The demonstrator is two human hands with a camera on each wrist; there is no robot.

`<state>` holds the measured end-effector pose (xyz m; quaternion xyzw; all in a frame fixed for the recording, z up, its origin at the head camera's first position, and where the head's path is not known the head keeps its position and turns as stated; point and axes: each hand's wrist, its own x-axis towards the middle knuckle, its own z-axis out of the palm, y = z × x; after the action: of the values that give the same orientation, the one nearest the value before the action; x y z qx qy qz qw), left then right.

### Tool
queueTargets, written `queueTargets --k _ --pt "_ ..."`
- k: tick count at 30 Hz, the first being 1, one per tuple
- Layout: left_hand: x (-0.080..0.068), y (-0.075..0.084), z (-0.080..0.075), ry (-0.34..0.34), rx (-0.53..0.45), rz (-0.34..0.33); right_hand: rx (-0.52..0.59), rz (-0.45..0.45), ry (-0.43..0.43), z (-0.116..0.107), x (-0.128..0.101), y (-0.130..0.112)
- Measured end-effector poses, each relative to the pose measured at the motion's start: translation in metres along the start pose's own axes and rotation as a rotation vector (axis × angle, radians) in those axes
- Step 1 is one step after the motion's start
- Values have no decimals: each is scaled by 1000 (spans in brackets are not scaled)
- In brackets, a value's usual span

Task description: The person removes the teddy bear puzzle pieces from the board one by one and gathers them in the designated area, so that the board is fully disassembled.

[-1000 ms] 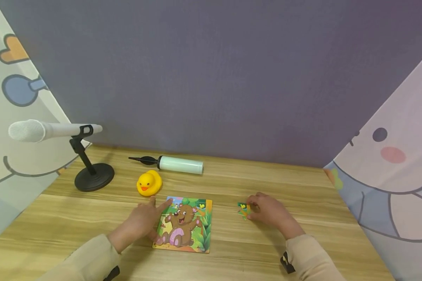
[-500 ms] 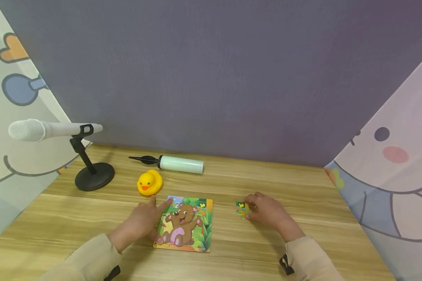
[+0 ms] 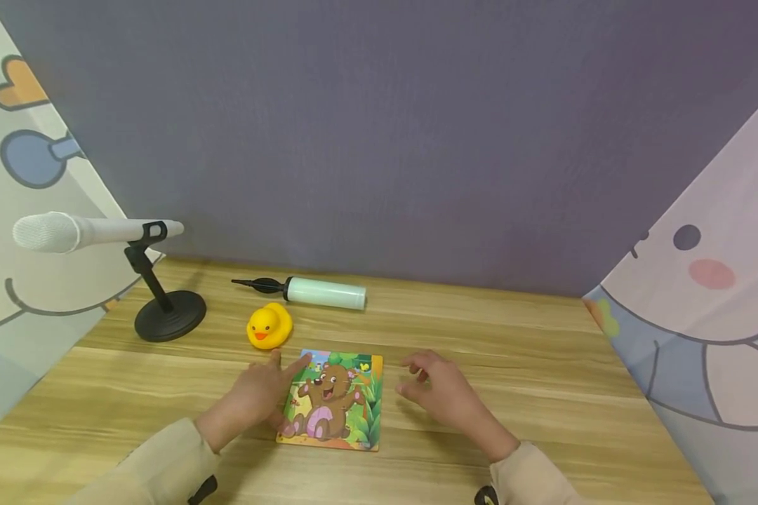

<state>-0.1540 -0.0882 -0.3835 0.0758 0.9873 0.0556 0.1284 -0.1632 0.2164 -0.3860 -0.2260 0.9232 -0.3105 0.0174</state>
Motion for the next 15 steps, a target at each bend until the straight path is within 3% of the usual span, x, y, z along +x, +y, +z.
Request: queueTargets --k 6,15 --pt "0 0 0 -8 -8 2 82 38 -68 22 4 -18" --pt "0 1 0 -10 23 -9 -183 57 -81 43 8 -36"
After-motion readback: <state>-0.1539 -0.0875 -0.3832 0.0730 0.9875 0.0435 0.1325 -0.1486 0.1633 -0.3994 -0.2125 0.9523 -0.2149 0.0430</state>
